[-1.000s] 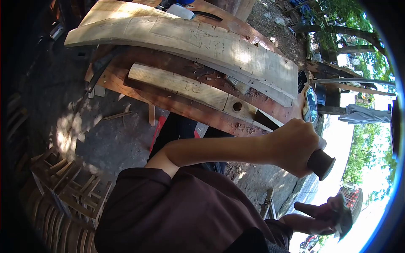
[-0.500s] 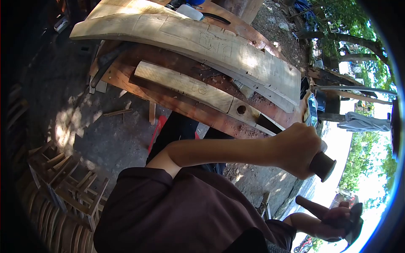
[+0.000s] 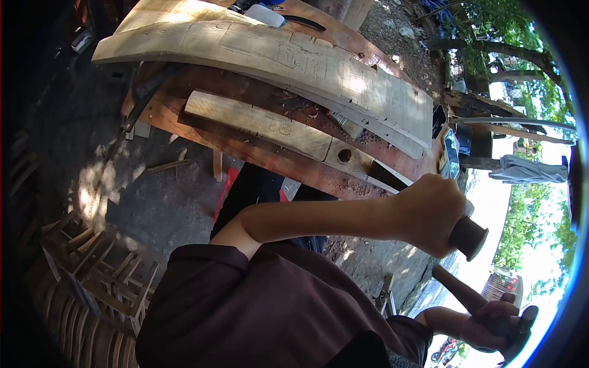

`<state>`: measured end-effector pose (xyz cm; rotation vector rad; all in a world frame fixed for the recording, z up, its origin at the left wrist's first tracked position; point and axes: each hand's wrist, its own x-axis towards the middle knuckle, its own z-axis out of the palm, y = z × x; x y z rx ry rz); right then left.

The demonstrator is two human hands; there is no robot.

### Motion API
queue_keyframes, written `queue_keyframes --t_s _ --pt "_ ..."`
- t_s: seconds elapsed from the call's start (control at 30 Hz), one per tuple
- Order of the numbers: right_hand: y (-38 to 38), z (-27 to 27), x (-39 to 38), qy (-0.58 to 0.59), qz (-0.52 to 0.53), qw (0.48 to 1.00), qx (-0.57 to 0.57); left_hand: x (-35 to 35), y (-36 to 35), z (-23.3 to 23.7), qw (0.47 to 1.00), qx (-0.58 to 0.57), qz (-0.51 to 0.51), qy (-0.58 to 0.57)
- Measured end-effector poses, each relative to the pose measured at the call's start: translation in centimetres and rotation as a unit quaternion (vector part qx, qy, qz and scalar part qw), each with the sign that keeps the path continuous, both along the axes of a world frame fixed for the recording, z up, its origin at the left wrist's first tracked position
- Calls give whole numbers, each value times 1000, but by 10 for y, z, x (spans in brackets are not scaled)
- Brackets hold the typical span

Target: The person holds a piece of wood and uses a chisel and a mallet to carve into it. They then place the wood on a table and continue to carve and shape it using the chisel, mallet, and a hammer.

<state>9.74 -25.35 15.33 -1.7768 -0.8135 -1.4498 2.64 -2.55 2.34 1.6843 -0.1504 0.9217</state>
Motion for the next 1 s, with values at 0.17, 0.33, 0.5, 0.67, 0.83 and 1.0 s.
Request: queue_keyframes --t_s 0.17,0.33,0.5,0.67,0.83,1.0 --pt "-52 14 35 137 306 924 -181 3 -1 0 1000 6 14 0" --pt "-62 19 50 127 199 909 -343 1 2 -1 1000 -2 22 -13" --pt "-40 4 28 101 436 852 -273 2 1 -1 1000 -4 24 -13" --pt "-40 -8 28 -39 -135 950 -281 -1 2 -1 999 -5 29 -23" --pt "-28 0 19 72 57 993 -77 -5 4 -1 1000 -12 13 -20" --pt "33 -54 -26 98 40 987 -122 -1 0 -1 1000 10 7 4"
